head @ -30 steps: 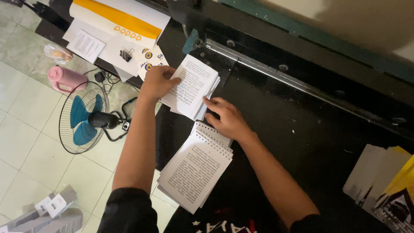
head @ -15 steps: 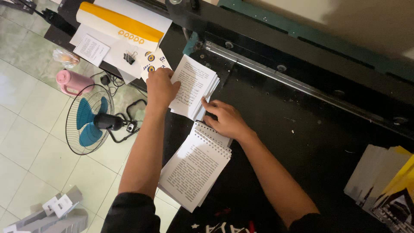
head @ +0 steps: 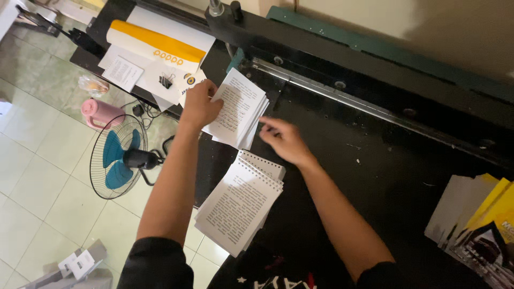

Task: The person repeatedly picks up sheets of paper from a stack, places them into a manual paper cutter, and presses the lever to trim the edges. The person then removes the cut paper and places it onto a separate pile on the table.

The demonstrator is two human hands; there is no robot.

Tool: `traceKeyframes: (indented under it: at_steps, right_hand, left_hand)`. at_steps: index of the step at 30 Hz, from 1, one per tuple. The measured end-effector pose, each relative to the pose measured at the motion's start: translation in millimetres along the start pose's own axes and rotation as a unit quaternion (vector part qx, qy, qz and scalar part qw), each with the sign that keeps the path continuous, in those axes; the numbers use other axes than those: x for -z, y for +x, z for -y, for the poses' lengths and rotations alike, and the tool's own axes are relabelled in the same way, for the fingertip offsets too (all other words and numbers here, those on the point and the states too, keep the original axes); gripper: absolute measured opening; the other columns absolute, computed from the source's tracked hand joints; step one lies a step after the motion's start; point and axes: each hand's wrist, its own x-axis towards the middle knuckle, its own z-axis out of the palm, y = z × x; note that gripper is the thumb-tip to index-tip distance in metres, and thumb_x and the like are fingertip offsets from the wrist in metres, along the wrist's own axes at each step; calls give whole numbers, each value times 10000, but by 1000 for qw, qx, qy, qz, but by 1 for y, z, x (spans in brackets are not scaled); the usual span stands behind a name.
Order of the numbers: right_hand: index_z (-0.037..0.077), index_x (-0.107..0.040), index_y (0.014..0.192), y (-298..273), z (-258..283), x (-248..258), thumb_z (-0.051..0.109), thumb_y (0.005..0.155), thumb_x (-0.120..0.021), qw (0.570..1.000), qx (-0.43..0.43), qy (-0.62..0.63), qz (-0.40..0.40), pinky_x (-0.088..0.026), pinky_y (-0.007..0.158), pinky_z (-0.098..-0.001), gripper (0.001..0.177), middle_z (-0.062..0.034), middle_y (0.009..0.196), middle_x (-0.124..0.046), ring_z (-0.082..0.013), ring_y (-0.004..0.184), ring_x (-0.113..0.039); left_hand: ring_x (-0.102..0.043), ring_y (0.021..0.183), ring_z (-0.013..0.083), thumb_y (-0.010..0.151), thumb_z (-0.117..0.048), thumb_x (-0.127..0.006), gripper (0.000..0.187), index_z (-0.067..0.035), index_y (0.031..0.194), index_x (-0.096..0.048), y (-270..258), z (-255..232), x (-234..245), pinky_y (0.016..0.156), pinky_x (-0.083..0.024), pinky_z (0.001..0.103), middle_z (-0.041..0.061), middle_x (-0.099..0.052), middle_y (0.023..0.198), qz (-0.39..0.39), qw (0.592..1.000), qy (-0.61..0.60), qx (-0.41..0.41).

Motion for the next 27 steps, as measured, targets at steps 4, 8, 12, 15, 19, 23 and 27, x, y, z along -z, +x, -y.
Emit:
traceKeyframes:
  at_steps: [4,8,12,15,19,23,27]
  right_hand:
    - [32,-546,1456,-18,8,20,54,887,-773,991,-33,83,-97,-596,817,-415,613,-241,1169,-650,-365,1041,-704]
    - [-2,-232,1573,-59,63,41,59,843,-829,974,59,174,-130,-398,1119,-548,945,-334,1428,-471,-485,1385,-446]
    - [26,-191,1607,-130,143,64,27,736,-816,947,136,249,-148,-318,1225,-582,1072,-289,1541,-413,-438,1480,-379]
    - [-93,-421,1464,-204,105,82,-67,808,-633,965,87,109,-220,-478,1061,-599,690,-315,1313,-605,-481,1242,-601]
    - [-23,-665,1222,-262,-8,74,-26,835,-712,951,-1,51,-306,-548,907,-457,389,-153,1067,-703,-248,1006,-671]
    - [-54,-662,1164,-278,-29,63,-68,864,-720,939,-46,6,-342,-543,853,-494,306,-209,990,-703,-291,986,-682]
    - [-110,-610,1124,-276,-33,52,-84,858,-735,934,-10,-32,-356,-482,983,-602,295,-258,962,-679,-360,1043,-680]
  left_hand:
    - [-748,920,357,820,-156,-760,248,-123,1045,-664,-26,-41,47,815,-559,474,126,-750,952,49,998,-33,-2]
    - [-667,844,290,863,-18,-683,239,-8,1089,-607,-90,-130,79,783,-529,389,154,-649,896,47,969,-228,-78]
    - [-536,846,261,923,-33,-627,244,79,1136,-592,-160,-203,60,709,-433,365,134,-520,862,70,938,-318,-124]
    - [-615,983,241,878,78,-646,353,22,1226,-638,-208,-216,-28,816,-536,397,163,-649,964,63,879,-454,-128]
    - [-654,959,213,821,25,-755,377,-33,1190,-697,-233,-184,-154,831,-530,403,117,-699,954,139,847,-504,-97]
    - [-638,872,196,806,17,-760,274,-47,1070,-724,-249,-156,-210,772,-516,401,124,-713,864,138,870,-466,-83]
    - [-656,844,223,856,32,-723,150,-29,987,-679,-253,-157,-206,771,-512,423,137,-726,837,130,855,-490,-107]
